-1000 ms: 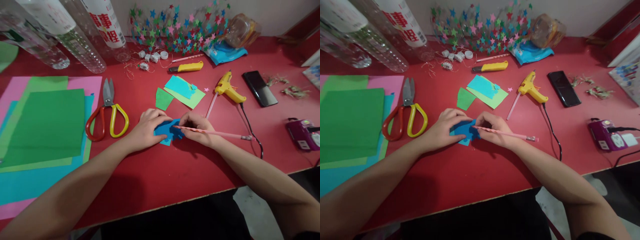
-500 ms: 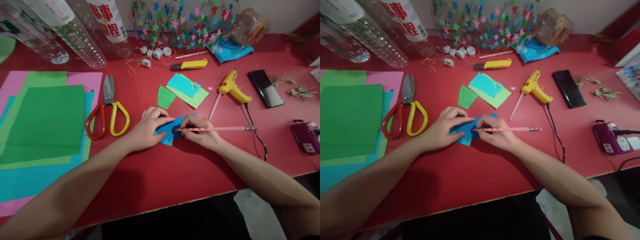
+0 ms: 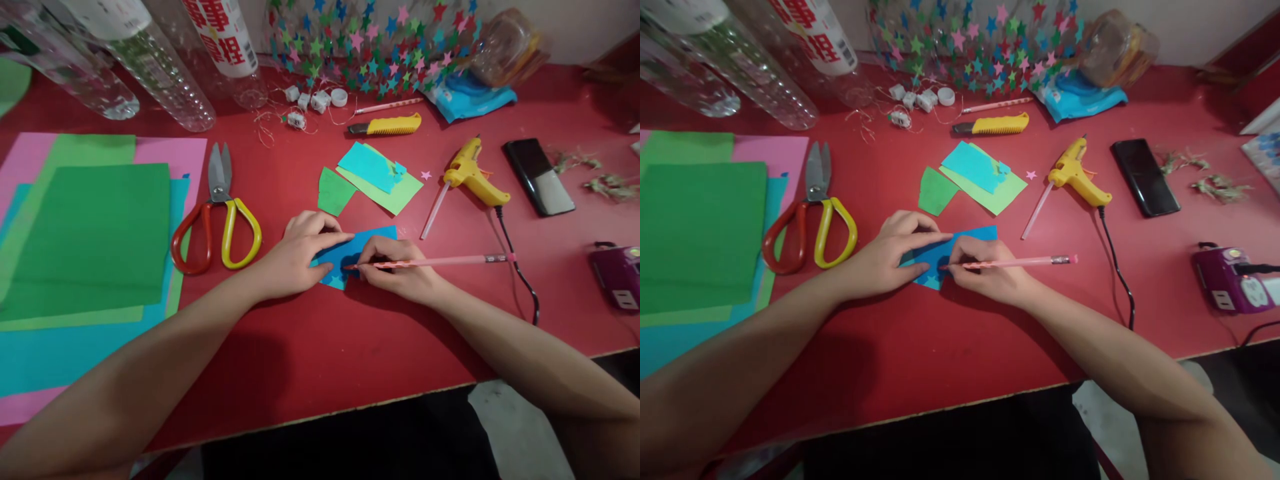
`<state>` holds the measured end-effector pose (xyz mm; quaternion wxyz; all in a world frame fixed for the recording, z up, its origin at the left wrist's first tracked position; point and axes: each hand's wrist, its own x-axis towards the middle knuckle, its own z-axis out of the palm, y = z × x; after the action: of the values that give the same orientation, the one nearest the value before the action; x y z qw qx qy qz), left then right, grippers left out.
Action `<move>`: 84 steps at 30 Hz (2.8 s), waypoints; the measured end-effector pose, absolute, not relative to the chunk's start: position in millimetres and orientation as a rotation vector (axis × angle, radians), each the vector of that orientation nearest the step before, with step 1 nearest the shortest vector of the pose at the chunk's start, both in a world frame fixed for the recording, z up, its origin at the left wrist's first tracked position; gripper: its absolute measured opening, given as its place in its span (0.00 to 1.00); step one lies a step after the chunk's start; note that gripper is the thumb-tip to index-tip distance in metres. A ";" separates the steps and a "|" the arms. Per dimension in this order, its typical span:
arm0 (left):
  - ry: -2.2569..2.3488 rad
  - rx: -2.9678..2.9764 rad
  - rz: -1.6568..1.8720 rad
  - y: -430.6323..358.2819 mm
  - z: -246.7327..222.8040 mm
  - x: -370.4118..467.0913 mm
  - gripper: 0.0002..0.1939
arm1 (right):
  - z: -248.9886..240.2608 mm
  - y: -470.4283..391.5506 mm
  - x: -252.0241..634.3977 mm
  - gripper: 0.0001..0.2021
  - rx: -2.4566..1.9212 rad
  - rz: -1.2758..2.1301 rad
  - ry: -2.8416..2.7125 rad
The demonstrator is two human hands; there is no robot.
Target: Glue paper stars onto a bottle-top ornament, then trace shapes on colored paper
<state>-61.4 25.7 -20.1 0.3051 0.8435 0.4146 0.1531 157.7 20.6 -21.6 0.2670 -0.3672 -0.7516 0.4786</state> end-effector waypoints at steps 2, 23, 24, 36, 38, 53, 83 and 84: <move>1.097 2.230 0.410 25.6 -20.3 -61.7 0.23 | -20.4 20.7 158.4 0.05 -0.989 1.293 -2.048; 1.098 2.240 0.420 26.0 -23.1 -61.6 0.22 | -24.9 19.2 154.4 0.06 -1.114 1.243 -1.902; 1.098 2.238 0.420 26.0 -23.2 -61.5 0.22 | -25.2 19.3 154.5 0.06 -1.111 1.241 -1.905; 1.103 2.236 0.394 26.0 -20.4 -61.2 0.22 | -24.9 20.5 156.4 0.07 -1.106 1.161 -1.986; 1.103 2.236 0.396 26.0 -20.7 -61.4 0.22 | -26.5 20.5 157.9 0.07 -1.101 1.160 -2.001; 1.095 2.233 0.410 26.2 -21.7 -61.9 0.22 | -27.0 19.1 157.5 0.07 -1.035 1.155 -2.012; 1.089 2.263 0.401 26.1 -21.2 -61.9 0.22 | -28.8 15.2 154.7 0.08 -1.086 0.987 -2.020; 1.090 2.260 0.399 26.1 -21.1 -61.8 0.22 | -29.2 15.2 154.9 0.08 -1.105 0.985 -2.014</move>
<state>-61.8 26.1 -21.1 0.2959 0.8498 0.4096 0.1502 154.9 15.2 -29.2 0.3155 -0.4195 -0.7647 0.3738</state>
